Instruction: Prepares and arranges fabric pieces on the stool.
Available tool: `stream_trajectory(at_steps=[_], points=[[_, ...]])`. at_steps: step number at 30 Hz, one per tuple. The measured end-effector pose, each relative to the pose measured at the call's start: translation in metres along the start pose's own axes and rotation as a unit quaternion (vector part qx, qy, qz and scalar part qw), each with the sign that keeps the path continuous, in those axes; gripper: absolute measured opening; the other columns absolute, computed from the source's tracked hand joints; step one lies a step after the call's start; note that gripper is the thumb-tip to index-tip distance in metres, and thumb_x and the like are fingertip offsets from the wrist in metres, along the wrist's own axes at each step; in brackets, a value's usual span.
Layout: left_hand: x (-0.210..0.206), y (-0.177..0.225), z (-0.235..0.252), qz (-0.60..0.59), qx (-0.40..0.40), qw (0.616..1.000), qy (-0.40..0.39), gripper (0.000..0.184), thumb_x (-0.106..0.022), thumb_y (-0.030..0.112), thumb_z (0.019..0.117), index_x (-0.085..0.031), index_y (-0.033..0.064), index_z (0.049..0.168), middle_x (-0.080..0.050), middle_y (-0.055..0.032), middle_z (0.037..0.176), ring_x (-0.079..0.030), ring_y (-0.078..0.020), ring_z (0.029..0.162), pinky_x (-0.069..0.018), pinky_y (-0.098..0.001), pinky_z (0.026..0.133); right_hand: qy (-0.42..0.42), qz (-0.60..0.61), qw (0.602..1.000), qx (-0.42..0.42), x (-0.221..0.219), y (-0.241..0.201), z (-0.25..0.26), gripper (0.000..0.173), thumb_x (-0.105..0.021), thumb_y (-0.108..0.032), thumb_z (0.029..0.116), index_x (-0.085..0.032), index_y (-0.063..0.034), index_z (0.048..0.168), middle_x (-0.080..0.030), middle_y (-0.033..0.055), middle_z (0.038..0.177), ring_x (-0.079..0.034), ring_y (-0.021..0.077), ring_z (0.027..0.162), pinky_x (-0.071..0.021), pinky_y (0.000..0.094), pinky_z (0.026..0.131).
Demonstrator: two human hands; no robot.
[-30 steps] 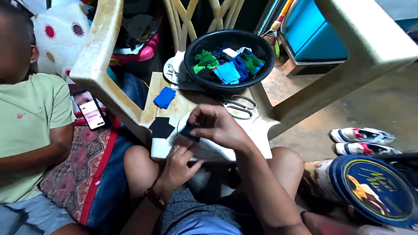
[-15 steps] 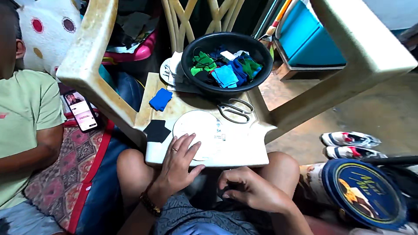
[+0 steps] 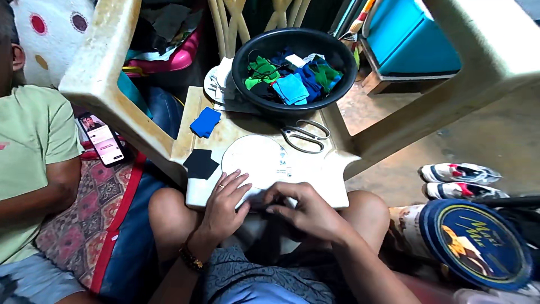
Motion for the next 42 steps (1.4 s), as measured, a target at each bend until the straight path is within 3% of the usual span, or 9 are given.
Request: stream_trajectory(at_steps=[5,9,13,16,31,34,39,42], points=[[-0.001,-0.005,-0.001,-0.008,-0.004,1.000,0.003,0.026,-0.059,0.011,0.0932,-0.078,0.0012,0.108,-0.072,-0.0161,0.124,-0.064,-0.0365,0.125,-0.0448,-0.0564,0.110,0.053,-0.036,0.996,-0.066,0.008,0.031,0.023,0.009,-0.068,0.002,0.0873,-0.068,0.0019,0.097,-0.068,0.0059,0.084,-0.065,0.0049,0.074,-0.0546,0.0211,0.071],[0.002,-0.004,0.000,-0.022,0.009,1.000,-0.018,0.036,-0.046,0.008,0.0942,-0.077,0.0010,0.111,-0.071,-0.0158,0.127,-0.061,-0.0354,0.130,-0.0402,-0.0551,0.114,0.074,-0.007,0.993,-0.095,0.013,0.043,0.024,0.017,-0.073,0.006,0.0828,-0.065,0.0007,0.097,-0.066,0.0035,0.084,-0.064,0.0034,0.072,-0.0553,0.0195,0.069],[0.000,-0.005,0.000,-0.016,0.022,1.000,-0.005,0.030,-0.062,0.026,0.0975,-0.078,0.0015,0.107,-0.072,-0.0147,0.124,-0.063,-0.0350,0.127,-0.0426,-0.0556,0.112,0.077,-0.005,0.993,-0.094,0.012,0.047,0.024,0.020,-0.074,0.007,0.0810,-0.064,-0.0003,0.097,-0.068,0.0027,0.083,-0.064,0.0026,0.071,-0.0555,0.0188,0.068],[-0.002,-0.006,0.001,-0.007,0.028,1.000,-0.007,0.028,-0.070,0.023,0.0924,-0.077,0.0008,0.108,-0.072,-0.0145,0.124,-0.063,-0.0348,0.127,-0.0435,-0.0556,0.112,0.077,-0.009,0.994,-0.077,0.012,0.048,0.025,0.021,-0.074,0.007,0.0807,-0.065,-0.0001,0.099,-0.069,0.0034,0.085,-0.066,0.0040,0.073,-0.0569,0.0201,0.070],[0.002,0.003,0.006,0.002,0.059,0.998,-0.006,0.033,-0.071,0.024,0.0905,-0.073,-0.0021,0.111,-0.074,-0.0143,0.120,-0.065,-0.0333,0.124,-0.0426,-0.0526,0.112,0.123,-0.023,0.991,-0.044,0.008,0.056,0.025,0.022,-0.073,0.004,0.0799,-0.065,0.0016,0.100,-0.068,0.0035,0.084,-0.065,0.0020,0.072,-0.0551,0.0169,0.068],[0.010,0.016,0.014,-0.027,0.105,0.994,-0.023,0.033,-0.068,0.019,0.0933,-0.073,-0.0074,0.112,-0.073,-0.0182,0.119,-0.066,-0.0359,0.122,-0.0411,-0.0535,0.112,0.124,-0.033,0.991,-0.040,0.007,0.056,0.025,0.021,-0.072,0.003,0.0797,-0.065,0.0018,0.100,-0.068,0.0035,0.084,-0.064,0.0011,0.071,-0.0544,0.0163,0.068],[0.001,-0.007,0.000,-0.023,0.060,0.998,-0.008,0.032,-0.047,0.012,0.1001,-0.070,-0.0021,0.116,-0.073,-0.0113,0.124,-0.060,-0.0276,0.132,-0.0373,-0.0474,0.118,0.123,-0.033,0.991,-0.038,0.007,0.058,0.024,0.022,-0.072,0.004,0.0796,-0.066,0.0005,0.101,-0.068,0.0031,0.084,-0.064,0.0024,0.071,-0.0552,0.0174,0.067],[0.001,-0.006,0.001,-0.023,0.065,0.998,-0.009,0.031,-0.050,0.014,0.1004,-0.070,-0.0018,0.116,-0.073,-0.0110,0.124,-0.059,-0.0271,0.132,-0.0373,-0.0471,0.118,0.125,-0.030,0.991,-0.043,0.007,0.057,0.023,0.022,-0.072,0.004,0.0796,-0.065,0.0001,0.100,-0.068,0.0023,0.084,-0.064,0.0016,0.070,-0.0552,0.0168,0.066]])
Point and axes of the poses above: each hand's wrist, its own z-axis towards the middle knuckle, its own x-axis out of the back of the hand, y = z × x, the point moved 4 cm from there along z, towards the middle knuckle
